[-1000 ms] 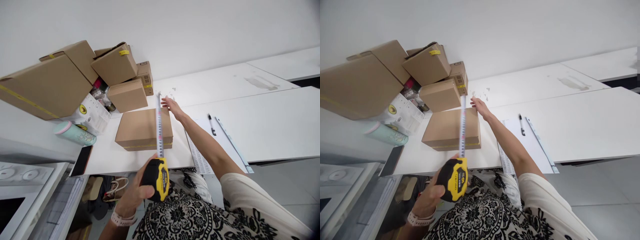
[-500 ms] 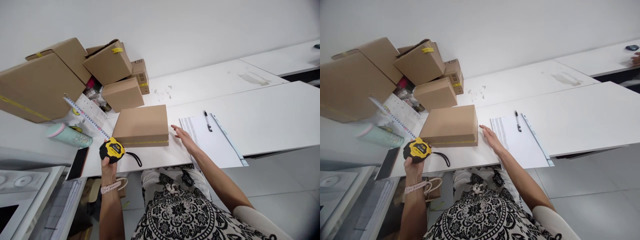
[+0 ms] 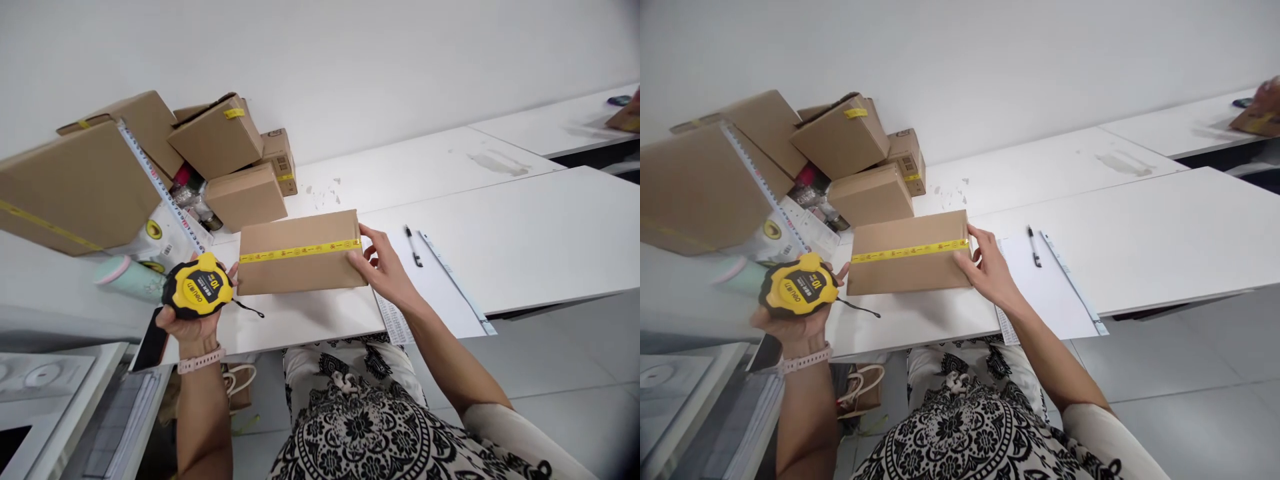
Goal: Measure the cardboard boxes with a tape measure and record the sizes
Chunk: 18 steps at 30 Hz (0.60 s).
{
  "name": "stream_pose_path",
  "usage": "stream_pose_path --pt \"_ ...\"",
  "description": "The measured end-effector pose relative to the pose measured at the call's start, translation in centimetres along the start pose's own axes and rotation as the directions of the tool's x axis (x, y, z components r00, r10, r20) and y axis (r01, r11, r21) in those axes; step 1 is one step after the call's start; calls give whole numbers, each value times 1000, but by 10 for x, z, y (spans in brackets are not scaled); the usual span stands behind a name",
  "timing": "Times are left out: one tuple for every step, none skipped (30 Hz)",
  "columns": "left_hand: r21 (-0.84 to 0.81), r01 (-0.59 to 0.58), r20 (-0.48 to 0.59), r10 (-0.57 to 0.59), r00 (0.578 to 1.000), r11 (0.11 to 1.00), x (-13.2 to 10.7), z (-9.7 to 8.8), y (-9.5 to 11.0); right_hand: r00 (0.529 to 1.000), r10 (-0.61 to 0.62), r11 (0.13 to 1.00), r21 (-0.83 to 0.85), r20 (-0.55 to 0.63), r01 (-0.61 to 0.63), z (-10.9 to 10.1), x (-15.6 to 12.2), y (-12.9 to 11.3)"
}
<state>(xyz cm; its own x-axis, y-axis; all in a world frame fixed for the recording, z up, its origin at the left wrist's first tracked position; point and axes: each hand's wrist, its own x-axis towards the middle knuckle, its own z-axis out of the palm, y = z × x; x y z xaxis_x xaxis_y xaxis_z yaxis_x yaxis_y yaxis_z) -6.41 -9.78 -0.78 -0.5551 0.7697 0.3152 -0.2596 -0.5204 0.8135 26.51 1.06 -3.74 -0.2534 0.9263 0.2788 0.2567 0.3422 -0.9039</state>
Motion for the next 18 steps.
stream_pose_path --pt "-5 15 5 -15 1000 1000 -1 5 1 1000 21 1000 -12 -17 -21 2 5 4" --pt "-4 26 5 -26 1000 1000 -3 11 2 999 45 999 -12 -24 -45 4 10 8" --pt "3 36 0 -36 999 999 -7 16 4 997 68 998 -6 -26 -68 6 16 12" --pt "10 49 -6 -49 999 999 -13 21 6 996 84 996 1 -26 -84 9 23 16" --pt "12 69 -12 -69 998 998 -21 26 9 996 86 996 10 -24 -86 10 29 19" --pt "8 107 -12 -107 994 994 -31 30 11 997 72 997 19 -24 -71 11 35 20" --pt "-1 166 -5 -166 986 986 -43 34 14 998 45 999 30 -31 -45 12 41 20" --pt "-13 250 15 -250 968 968 -57 37 16 999 14 999 45 -42 -13 12 48 20" --pt "-18 358 52 -357 933 933 -72 40 17 998 -14 998 64 -54 18 13 54 19" --pt "-17 461 91 -458 884 887 -87 43 18 997 -36 996 83 -68 42 13 60 17" --pt "-6 573 154 -565 810 820 -101 46 18 995 -48 993 100 -84 56 13 67 16" --pt "-1 649 210 -634 744 761 -115 51 16 994 -50 991 116 -101 61 14 74 15" --pt "4 717 272 -690 670 697 -126 57 15 992 -46 989 131 -115 61 15 81 15" --pt "7 772 332 -730 598 636 -136 63 13 991 -39 987 149 -126 58 16 88 15" --pt "8 812 381 -752 537 584 -143 71 11 990 -29 984 169 -135 52 17 96 15" --pt "11 844 418 -769 483 536 -148 78 8 991 -18 981 190 -136 44 19 104 16" --pt "10 863 440 -777 450 505 -152 84 6 992 -3 977 212 -127 31 21 111 17" --pt "7 872 445 -782 436 490 -155 89 4 995 14 973 232 -96 9 22 118 18"
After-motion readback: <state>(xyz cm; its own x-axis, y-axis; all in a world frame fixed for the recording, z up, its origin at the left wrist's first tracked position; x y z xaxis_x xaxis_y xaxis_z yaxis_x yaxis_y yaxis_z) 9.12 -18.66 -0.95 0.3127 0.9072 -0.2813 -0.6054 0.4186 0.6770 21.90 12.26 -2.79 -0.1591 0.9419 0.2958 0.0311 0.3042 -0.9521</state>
